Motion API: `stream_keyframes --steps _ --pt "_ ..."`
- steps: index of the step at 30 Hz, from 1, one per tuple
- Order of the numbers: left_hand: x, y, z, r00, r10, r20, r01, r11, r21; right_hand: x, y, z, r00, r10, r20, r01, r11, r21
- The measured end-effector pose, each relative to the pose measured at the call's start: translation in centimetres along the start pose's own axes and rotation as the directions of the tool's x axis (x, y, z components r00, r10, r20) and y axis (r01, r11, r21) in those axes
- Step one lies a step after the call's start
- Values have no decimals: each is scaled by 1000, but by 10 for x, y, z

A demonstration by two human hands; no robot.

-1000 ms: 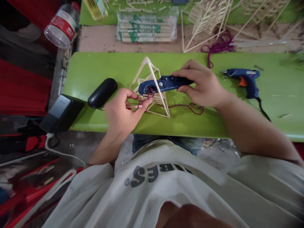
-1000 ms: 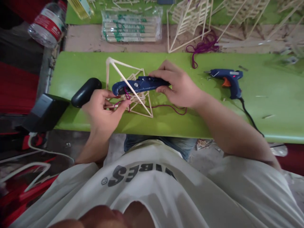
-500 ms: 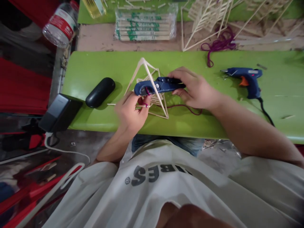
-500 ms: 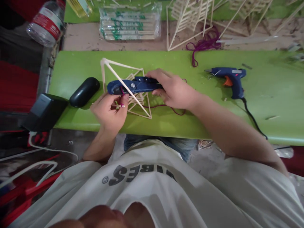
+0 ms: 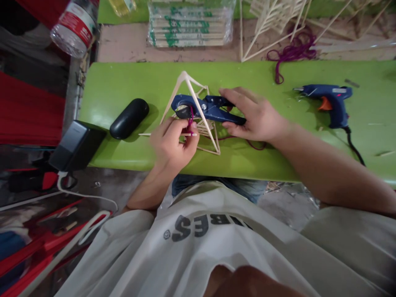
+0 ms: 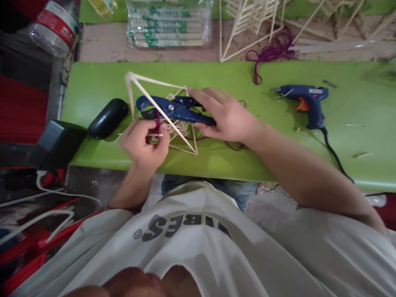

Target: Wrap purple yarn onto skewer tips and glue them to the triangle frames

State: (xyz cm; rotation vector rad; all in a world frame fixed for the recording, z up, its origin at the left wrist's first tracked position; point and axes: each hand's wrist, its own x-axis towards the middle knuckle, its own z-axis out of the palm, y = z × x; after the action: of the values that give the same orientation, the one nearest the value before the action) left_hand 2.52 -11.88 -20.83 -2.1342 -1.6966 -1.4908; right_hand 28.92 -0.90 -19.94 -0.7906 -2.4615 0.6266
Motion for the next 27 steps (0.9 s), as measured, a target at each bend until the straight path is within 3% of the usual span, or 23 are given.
stream_keyframes --steps 4,8,13,22,27 --pt "0 3 -4 1000 -17 9 18 999 -44 -2 2 0 998 -55 -17 54 998 -26" --pt "0 3 -7 1000 -12 -15 12 1000 26 -3 1 0 994 -97 -52 97 995 -14" --pt "0 0 -4 999 -2 -49 6 996 86 -4 3 1 998 -55 -32 56 998 15" --pt "-4 -4 -1 1000 22 5 -22 990 136 -6 4 2 995 -90 -48 91 996 3" --pt "-3 -7 2 1000 25 -5 -24 982 185 -5 0 2 1000 -17 5 17 1000 5"
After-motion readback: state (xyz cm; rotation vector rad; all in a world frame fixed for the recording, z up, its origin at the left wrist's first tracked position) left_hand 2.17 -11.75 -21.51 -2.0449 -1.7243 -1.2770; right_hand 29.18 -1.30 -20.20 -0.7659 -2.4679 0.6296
